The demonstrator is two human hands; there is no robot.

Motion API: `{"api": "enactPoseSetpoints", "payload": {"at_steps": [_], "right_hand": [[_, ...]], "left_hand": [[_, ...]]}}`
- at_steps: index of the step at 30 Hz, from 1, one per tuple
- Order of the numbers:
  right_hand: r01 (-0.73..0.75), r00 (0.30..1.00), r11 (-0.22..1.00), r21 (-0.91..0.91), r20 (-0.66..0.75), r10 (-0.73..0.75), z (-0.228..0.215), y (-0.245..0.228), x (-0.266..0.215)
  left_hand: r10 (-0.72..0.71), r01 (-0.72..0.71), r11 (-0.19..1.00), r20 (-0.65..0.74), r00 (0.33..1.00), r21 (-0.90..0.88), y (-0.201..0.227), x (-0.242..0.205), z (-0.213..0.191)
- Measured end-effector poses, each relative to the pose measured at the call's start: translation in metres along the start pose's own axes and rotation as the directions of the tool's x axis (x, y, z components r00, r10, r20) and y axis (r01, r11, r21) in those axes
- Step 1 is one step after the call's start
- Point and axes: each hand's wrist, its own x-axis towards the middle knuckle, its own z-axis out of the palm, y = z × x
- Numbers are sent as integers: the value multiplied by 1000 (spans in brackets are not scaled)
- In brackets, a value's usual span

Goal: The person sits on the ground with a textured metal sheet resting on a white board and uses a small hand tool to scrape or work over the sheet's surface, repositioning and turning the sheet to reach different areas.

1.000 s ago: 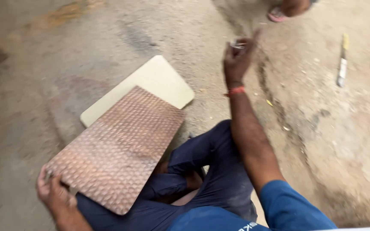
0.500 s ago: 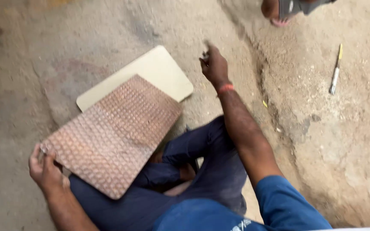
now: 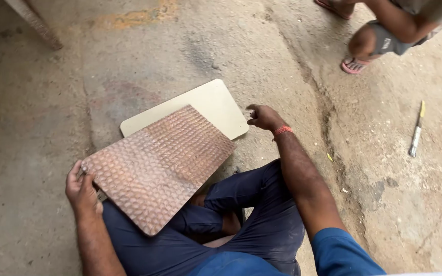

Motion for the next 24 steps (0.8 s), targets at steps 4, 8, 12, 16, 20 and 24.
{"api": "enactPoseSetpoints", "payload": {"at_steps": [4, 8, 12, 16, 20, 24], "right_hand": [[14, 955, 999, 29, -298, -5, -13, -35, -8], [164, 713, 984, 76, -698, -65, -21, -59, -12], [234, 597, 971, 50, -796, -102, -23, -66, -11], [265, 563, 960, 91, -823, -77, -17, -54, -9], [23, 788, 982, 190, -607, 99, -14, -22, 18], [-126, 992, 986, -112, -9, 125, 17, 24, 35]], "left_hand": [[-25, 25, 1000, 2, 1000, -16, 19, -8, 16], [-39, 39, 999, 0, 999, -16, 25, -9, 20], [-52, 53, 999, 7, 999, -15, 23, -5, 18], [-44, 44, 999, 7, 999, 25, 16, -8, 10], [-31, 31, 999, 9, 999, 9, 23, -11, 15], [-28, 28, 1000, 18, 999, 5, 24, -10, 14]]}}
